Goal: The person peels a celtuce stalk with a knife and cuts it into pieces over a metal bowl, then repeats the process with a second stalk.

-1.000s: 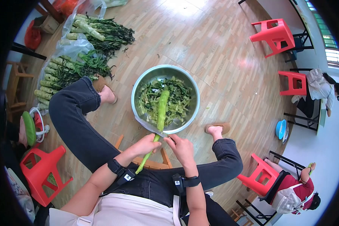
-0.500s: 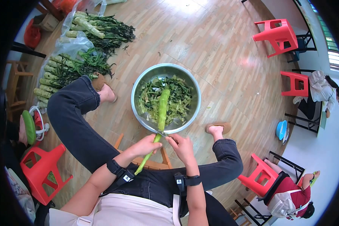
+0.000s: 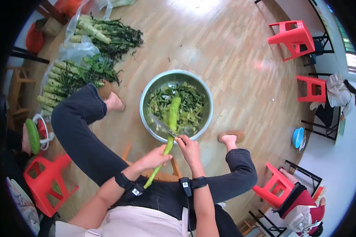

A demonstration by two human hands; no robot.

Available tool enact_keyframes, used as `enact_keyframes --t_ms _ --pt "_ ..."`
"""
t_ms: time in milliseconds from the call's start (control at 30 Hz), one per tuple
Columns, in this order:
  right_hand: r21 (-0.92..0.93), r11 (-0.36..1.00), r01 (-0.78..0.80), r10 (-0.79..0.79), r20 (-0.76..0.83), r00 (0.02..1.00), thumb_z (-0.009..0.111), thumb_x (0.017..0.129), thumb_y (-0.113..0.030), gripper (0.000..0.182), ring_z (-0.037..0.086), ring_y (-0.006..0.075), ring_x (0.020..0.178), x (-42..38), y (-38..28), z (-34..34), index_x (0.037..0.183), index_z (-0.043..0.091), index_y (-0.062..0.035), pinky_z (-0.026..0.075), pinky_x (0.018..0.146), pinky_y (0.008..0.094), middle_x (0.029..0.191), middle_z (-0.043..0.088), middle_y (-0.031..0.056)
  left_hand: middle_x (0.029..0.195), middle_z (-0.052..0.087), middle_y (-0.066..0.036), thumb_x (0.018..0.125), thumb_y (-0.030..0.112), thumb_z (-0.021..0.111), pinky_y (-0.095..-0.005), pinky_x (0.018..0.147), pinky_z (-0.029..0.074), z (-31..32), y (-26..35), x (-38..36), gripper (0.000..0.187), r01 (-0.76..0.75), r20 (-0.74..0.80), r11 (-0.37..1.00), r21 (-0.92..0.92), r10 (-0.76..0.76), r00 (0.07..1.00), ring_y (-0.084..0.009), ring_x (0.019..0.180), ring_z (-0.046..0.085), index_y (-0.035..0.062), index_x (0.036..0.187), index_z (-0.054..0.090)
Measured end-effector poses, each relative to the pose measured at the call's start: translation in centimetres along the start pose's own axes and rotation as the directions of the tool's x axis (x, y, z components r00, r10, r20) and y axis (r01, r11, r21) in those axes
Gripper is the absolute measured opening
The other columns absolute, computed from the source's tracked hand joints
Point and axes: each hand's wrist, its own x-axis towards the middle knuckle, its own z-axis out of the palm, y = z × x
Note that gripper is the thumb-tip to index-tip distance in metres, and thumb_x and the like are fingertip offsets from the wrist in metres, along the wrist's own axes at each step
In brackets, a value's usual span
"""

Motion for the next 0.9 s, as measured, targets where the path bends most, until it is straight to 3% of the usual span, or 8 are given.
enact_keyframes --t_ms 167,367,533,600,700,767,833,900 --pt "-0.033 0.997 -0.076 0.073 -0.067 0.995 0.059 0.083 -0.037 0.026 0.061 0.0294 0.06 2.2 2.6 1.2 0.09 0.066 -0.012 0.045 0.053 0.0361 0.063 0.061 0.0112 0.067 0.052 -0.003 0.085 0.013 0.053 -0.0279 0.049 0.044 0.2 0.3 -0.4 0.038 -0.026 0.01 0.99 -0.139 0.027 1.0 -0.0111 0.052 0.052 -0.0036 0.117 0.039" --pt "0.192 0.955 -0.225 0.24 -0.057 0.969 0.056 0.085 -0.033 0.028 0.053 0.0186 0.051 3.1 3.0 1.3 0.093 0.065 -0.0079 0.041 0.052 0.0311 0.059 0.056 0.0098 0.072 0.048 0.001 0.086 0.016 0.057 -0.0207 0.055 0.041 -0.3 2.6 -1.1 0.041 0.059 0.008 0.935 -0.35 -0.06 0.998 -0.0074 0.06 0.05 0.0002 0.121 0.042" --pt "0.467 0.869 -0.165 0.208 -0.041 0.977 0.06 0.084 -0.021 0.021 0.044 0.0098 0.051 2.5 1.1 -0.1 0.094 0.062 -0.0023 0.038 0.049 0.0262 0.056 0.052 0.008 0.067 0.049 0.002 0.087 0.016 0.055 -0.0218 0.06 0.043 -0.9 4.0 0.7 0.04 0.164 -0.062 0.945 -0.284 -0.188 0.98 -0.0072 0.059 0.05 0.0001 0.121 0.043" --pt "0.508 0.84 -0.189 0.244 -0.042 0.969 0.06 0.084 -0.02 0.021 0.044 0.0096 0.05 2.5 0.9 -0.9 0.094 0.062 -0.0024 0.038 0.049 0.0263 0.056 0.051 0.0079 0.065 0.049 0.002 0.088 0.017 0.053 -0.023 0.063 0.044 -1.3 4.1 1.3 0.038 0.207 -0.088 0.947 -0.244 -0.235 0.968 -0.0071 0.058 0.049 0.0005 0.121 0.044" --pt "0.515 0.827 -0.223 0.285 -0.042 0.958 0.059 0.085 -0.022 0.02 0.047 0.0129 0.047 2.8 0.8 -2.4 0.094 0.062 -0.004 0.038 0.048 0.0279 0.055 0.052 0.0084 0.06 0.045 0.002 0.09 0.017 0.048 -0.0259 0.069 0.045 -1.5 4.6 2.1 0.022 0.197 -0.038 0.893 -0.404 -0.232 0.972 -0.0069 0.053 0.045 0.0038 0.107 0.047" --pt "0.435 0.86 -0.266 0.306 -0.023 0.952 0.057 0.086 -0.027 0.023 0.053 0.0192 0.049 3.2 0.6 -3.3 0.094 0.062 -0.006 0.04 0.049 0.0305 0.058 0.055 0.0098 0.056 0.04 0.002 0.09 0.02 0.04 -0.0293 0.074 0.044 -1.5 4.6 2.4 0.017 0.187 0.136 0.622 -0.76 -0.128 0.982 -0.0077 0.047 0.039 0.0069 0.097 0.047" --pt "0.438 0.852 -0.288 0.308 0.025 0.951 0.057 0.086 -0.03 0.025 0.058 0.0251 0.054 3.1 0.4 -3.8 0.096 0.061 -0.0079 0.042 0.051 0.033 0.061 0.058 0.0113 0.051 0.036 0.003 0.089 0.021 0.037 -0.0297 0.075 0.044 -0.9 5.8 2.3 0.017 0.206 0.151 0.536 -0.819 -0.144 0.978 -0.0094 0.041 0.036 0.0065 0.093 0.045" --pt "0.485 0.85 -0.203 0.209 0.043 0.977 0.058 0.085 -0.031 0.025 0.059 0.0259 0.056 2.3 0.0 -3.8 0.097 0.061 -0.0085 0.043 0.052 0.0335 0.062 0.059 0.0116 0.053 0.036 0.003 0.09 0.024 0.036 -0.0303 0.077 0.045 -1.0 6.1 1.5 0.018 0.193 0.227 0.312 -0.93 0.075 0.971 -0.0092 0.045 0.037 0.0078 0.09 0.045"
